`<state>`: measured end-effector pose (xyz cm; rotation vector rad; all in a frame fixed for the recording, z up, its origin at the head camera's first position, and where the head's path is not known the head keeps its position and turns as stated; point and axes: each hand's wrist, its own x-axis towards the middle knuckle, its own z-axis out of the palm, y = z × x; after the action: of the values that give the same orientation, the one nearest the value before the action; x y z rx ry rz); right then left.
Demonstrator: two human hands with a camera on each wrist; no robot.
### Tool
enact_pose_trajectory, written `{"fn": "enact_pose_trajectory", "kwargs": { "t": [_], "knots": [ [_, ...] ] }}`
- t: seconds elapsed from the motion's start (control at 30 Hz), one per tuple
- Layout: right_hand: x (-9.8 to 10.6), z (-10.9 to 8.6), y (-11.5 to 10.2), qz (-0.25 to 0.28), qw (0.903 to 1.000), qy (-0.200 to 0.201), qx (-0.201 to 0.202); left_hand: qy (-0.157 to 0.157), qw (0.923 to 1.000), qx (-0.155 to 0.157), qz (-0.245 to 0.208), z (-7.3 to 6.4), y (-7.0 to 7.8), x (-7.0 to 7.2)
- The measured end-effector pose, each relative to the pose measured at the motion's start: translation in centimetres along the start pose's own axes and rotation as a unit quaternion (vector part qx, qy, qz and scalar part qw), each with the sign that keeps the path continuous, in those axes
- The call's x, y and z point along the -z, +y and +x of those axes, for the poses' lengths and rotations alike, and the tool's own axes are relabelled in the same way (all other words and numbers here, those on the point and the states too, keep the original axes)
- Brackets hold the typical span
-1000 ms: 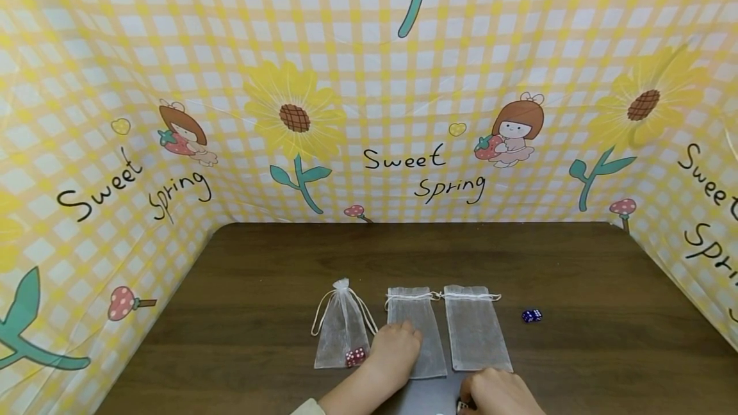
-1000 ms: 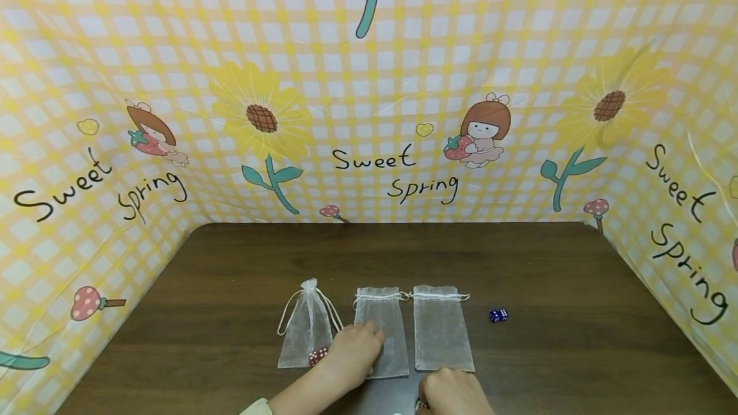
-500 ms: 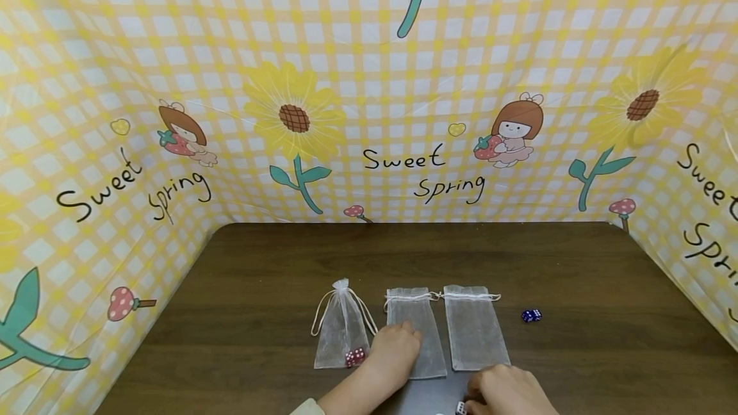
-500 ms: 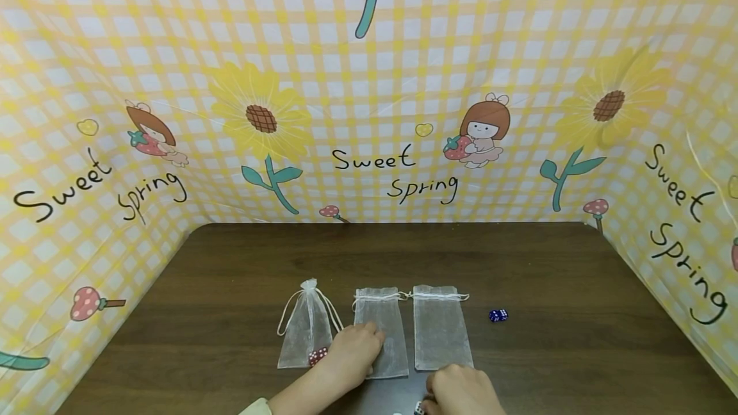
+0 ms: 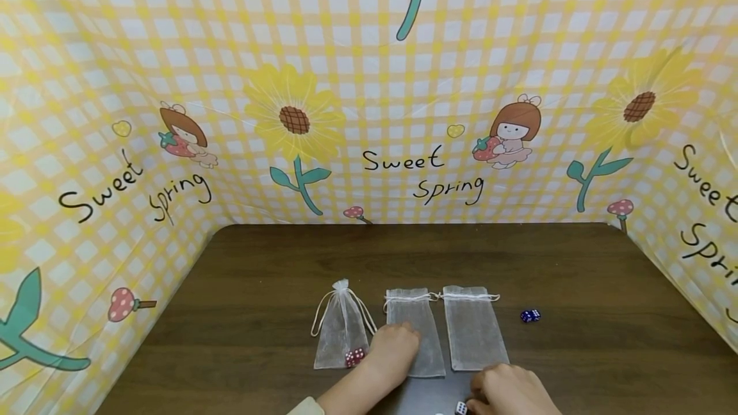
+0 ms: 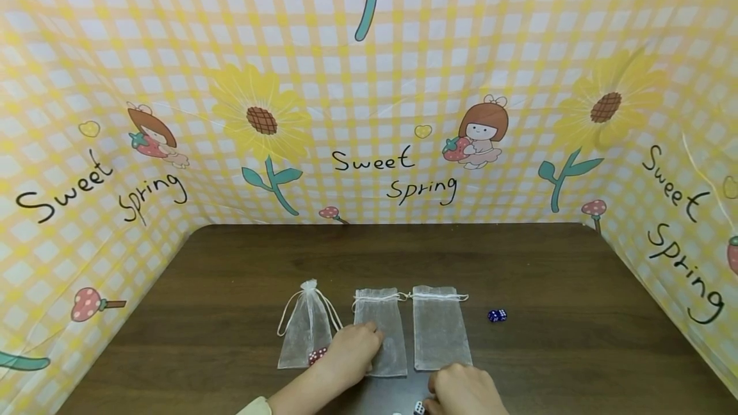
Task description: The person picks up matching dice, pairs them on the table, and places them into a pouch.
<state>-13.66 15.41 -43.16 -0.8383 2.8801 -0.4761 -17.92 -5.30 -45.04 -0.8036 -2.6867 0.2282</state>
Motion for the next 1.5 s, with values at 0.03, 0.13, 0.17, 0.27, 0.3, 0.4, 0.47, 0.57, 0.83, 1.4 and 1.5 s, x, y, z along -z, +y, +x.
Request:
{"fn": "enact_pose_trajectory", "kwargs": {
  "t": [0.03, 0.13, 0.17, 0.27, 0.3, 0.4, 0.47, 0.57, 0.83, 1.4, 1.5],
  "knots": [
    [0.0, 0.0, 0.0, 0.0, 1.0, 0.001, -0.001, 0.002, 1.0, -0.001, 0.0, 0.0, 0.0, 0.0],
    [0.0, 0.0, 0.0, -0.005, 1.0, 0.007, 0.001, 0.011, 0.9999, -0.004, -0.002, 0.1, -0.2, 0.0],
    [0.0, 0.0, 0.1, -0.008, 0.9999, 0.011, 0.002, 0.012, 0.9999, -0.004, -0.003, 0.1, -0.2, 0.0],
    [0.1, -0.1, 0.1, -0.015, 0.9998, 0.015, 0.0, 0.019, 0.9998, -0.005, 0.002, 0.1, -0.3, -0.1],
    [0.1, -0.1, 0.1, -0.014, 0.9998, 0.013, -0.002, 0.022, 0.9997, -0.005, 0.006, 0.2, -0.3, -0.1],
    [0.2, 0.0, 0.1, -0.013, 0.9999, 0.007, -0.007, 0.026, 0.9996, -0.004, 0.013, 0.2, -0.4, -0.1],
    [0.4, 0.0, 0.1, -0.009, 0.9999, 0.001, -0.01, 0.026, 0.9995, -0.004, 0.016, 0.2, -0.4, -0.1],
    [0.5, 0.0, 0.1, -0.005, 0.9999, -0.005, -0.013, 0.025, 0.9995, -0.008, 0.017, 0.1, -0.4, -0.1],
    [0.8, 0.1, 0.4, -0.002, 0.9997, -0.004, -0.024, 0.042, 0.9987, -0.026, 0.015, 0.0, -0.6, 0.1],
    [1.3, -0.2, 0.8, -0.017, 0.9971, 0.069, -0.028, 0.139, 0.9893, -0.036, -0.027, 0.3, -2.2, 2.9],
    [1.3, 0.0, 1.1, 0.007, 0.9952, 0.091, -0.034, 0.156, 0.9859, -0.052, -0.032, 0.1, -1.9, 3.9]
  ]
}}
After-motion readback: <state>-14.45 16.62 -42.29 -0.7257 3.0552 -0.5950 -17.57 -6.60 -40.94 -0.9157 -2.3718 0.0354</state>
